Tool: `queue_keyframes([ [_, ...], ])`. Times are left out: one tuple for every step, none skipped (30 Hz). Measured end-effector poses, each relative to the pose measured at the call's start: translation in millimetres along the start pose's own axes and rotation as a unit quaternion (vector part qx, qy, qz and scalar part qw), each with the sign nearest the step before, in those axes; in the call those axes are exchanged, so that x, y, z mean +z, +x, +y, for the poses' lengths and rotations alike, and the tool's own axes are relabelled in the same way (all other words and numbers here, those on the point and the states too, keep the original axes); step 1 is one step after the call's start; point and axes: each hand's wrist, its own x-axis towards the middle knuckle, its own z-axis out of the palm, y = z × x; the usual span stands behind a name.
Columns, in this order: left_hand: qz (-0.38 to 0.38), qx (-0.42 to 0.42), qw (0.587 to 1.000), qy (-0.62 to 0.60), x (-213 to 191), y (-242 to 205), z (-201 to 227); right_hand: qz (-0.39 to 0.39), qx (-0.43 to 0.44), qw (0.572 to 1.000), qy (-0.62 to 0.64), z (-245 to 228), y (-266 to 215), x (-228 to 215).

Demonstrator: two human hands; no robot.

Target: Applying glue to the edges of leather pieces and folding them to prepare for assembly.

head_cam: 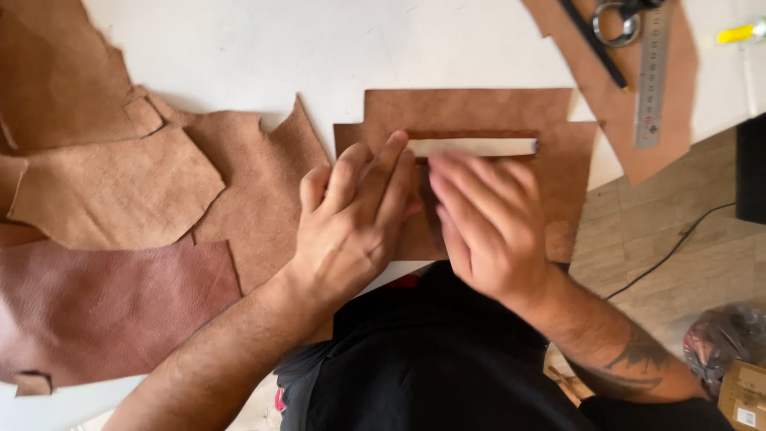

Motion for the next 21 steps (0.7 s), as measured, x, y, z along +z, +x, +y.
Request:
queue_keyframes([
  [0.006, 0.004, 1.0, -0.003, 2.3, 1.5, -2.0, 0.002, 0.001, 1.0, -0.007, -1.9, -5.2, -4.5],
  [0.002, -0.009, 0.999, -0.043, 2.4, 0.0, -2.9, 0.023, -0.008, 1.0, -0.001, -5.7, -11.6, -8.5],
  [-0.002, -0.022, 0.996, -0.084, 2.9, -1.9, -4.1, 0.043, -0.018, 0.999, 0.006, -9.6, -18.1, -12.0],
  [-0.004, -0.021, 0.996, -0.085, 1.3, -2.2, -3.8, 0.042, -0.014, 0.999, 0.006, -1.0, -33.1, -6.0],
  [-0.006, -0.03, 0.996, -0.086, -0.4, -2.3, -3.5, 0.049, 0.006, 0.999, -0.019, 7.5, -48.2, -0.1],
  [-0.005, -0.038, 0.996, -0.086, -1.2, -0.5, -3.1, 0.057, 0.023, 0.997, -0.046, 17.8, -62.4, 5.0],
  [-0.005, -0.036, 0.996, -0.087, -1.1, 0.5, -2.4, 0.057, 0.025, 0.997, -0.048, 22.4, -59.4, -0.4],
  [-0.007, -0.029, 0.996, -0.086, -1.3, 1.5, -2.3, 0.037, 0.041, 0.995, -0.083, 26.9, -56.0, -5.2],
  [-0.009, -0.022, 0.996, -0.085, -1.5, 2.6, -2.3, 0.016, 0.058, 0.991, -0.118, 31.3, -52.5, -10.1],
  [-0.009, -0.021, 0.996, -0.086, -0.6, 2.2, -2.6, 0.016, 0.059, 0.991, -0.119, 33.3, -45.4, -14.3],
  [-0.013, -0.025, 0.996, -0.083, 0.6, 1.6, -3.0, 0.001, 0.048, 0.988, -0.148, 35.3, -38.2, -18.2],
  [-0.017, -0.031, 0.996, -0.08, 2.7, 1.4, -3.9, -0.014, 0.036, 0.984, -0.176, 38.4, -30.3, -21.4],
  [-0.016, -0.03, 0.996, -0.08, 5.5, 3.8, -6.5, -0.013, 0.036, 0.984, -0.176, 48.9, -37.0, -16.0],
  [-0.013, -0.046, 0.992, -0.115, 6.2, 3.1, -8.4, 0.011, 0.054, 0.988, -0.143, 57.7, -44.4, -9.8],
  [-0.008, -0.062, 0.987, -0.15, 6.4, 2.1, -10.1, 0.035, 0.072, 0.991, -0.11, 65.7, -52.0, -3.8],
  [-0.012, -0.063, 0.987, -0.149, 3.5, 0.8, -11.0, 0.034, 0.073, 0.991, -0.106, 59.9, -45.9, -10.6],
  [-0.014, -0.074, 0.984, -0.159, -0.3, 0.4, -11.4, 0.019, 0.076, 0.996, -0.051, 54.2, -39.5, -18.6],
  [-0.004, -0.076, 0.983, -0.168, 1.4, 7.2, -14.5, 0.013, 0.072, 0.997, -0.006, 54.6, -28.9, -27.2],
  [0.006, -0.07, 0.984, -0.166, 5.9, 10.2, -17.2, 0.021, 0.068, 0.997, -0.013, 59.7, -26.1, -28.9],
  [0.004, -0.08, 0.977, -0.199, 6.6, 8.3, -16.6, 0.017, 0.085, 0.996, 0.026, 59.9, -27.9, -32.0],
  [0.001, -0.091, 0.969, -0.231, 8.1, 5.7, -15.9, 0.013, 0.102, 0.993, 0.066, 60.1, -30.5, -34.5],
])
